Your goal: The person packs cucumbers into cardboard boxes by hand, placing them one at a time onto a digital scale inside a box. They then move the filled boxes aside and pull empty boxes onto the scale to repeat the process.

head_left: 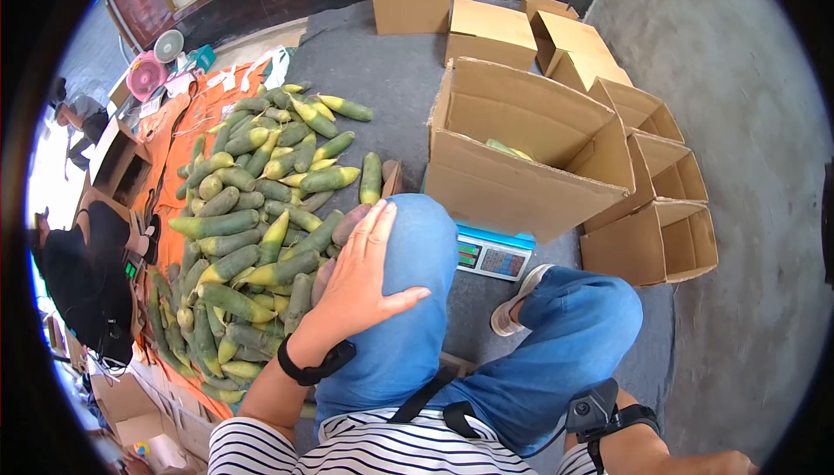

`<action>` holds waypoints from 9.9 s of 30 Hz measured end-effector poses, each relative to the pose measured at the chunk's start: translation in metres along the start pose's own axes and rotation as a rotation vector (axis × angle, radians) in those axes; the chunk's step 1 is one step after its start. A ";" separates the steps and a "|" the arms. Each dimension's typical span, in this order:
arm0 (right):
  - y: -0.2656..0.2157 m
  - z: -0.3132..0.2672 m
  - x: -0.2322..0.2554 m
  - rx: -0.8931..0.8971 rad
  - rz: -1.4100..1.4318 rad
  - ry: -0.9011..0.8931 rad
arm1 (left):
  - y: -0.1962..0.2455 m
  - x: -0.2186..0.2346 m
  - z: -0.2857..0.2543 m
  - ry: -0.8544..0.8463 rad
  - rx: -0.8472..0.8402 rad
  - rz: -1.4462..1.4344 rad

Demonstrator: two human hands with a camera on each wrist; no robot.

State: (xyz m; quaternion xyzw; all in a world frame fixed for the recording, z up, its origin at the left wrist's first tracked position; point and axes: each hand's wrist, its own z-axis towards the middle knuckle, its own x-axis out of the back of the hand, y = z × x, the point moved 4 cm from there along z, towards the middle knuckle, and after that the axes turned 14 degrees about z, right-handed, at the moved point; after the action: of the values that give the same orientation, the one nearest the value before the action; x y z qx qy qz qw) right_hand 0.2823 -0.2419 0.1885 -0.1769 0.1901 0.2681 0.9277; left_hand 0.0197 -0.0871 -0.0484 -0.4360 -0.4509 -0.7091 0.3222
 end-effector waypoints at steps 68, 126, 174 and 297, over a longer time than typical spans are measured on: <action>0.248 -0.086 0.210 -0.882 -1.729 -0.890 | -0.007 0.005 -0.002 -0.034 0.023 -0.016; 0.072 -0.113 0.208 -0.795 -1.709 -0.498 | -0.029 0.004 -0.014 0.062 0.097 -0.179; 0.210 0.002 0.419 -1.428 -1.753 -0.386 | -0.055 -0.058 0.279 -0.267 0.252 -0.009; 0.299 -0.031 0.204 -1.073 -1.359 -0.910 | 0.037 0.020 0.227 0.628 0.000 -0.625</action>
State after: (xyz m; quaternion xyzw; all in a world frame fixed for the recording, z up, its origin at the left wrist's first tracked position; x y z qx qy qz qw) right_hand 0.2652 0.0695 0.0030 -0.5271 -0.4756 -0.2299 0.6656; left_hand 0.1171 0.1067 0.0316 -0.0420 -0.4412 -0.8706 0.2136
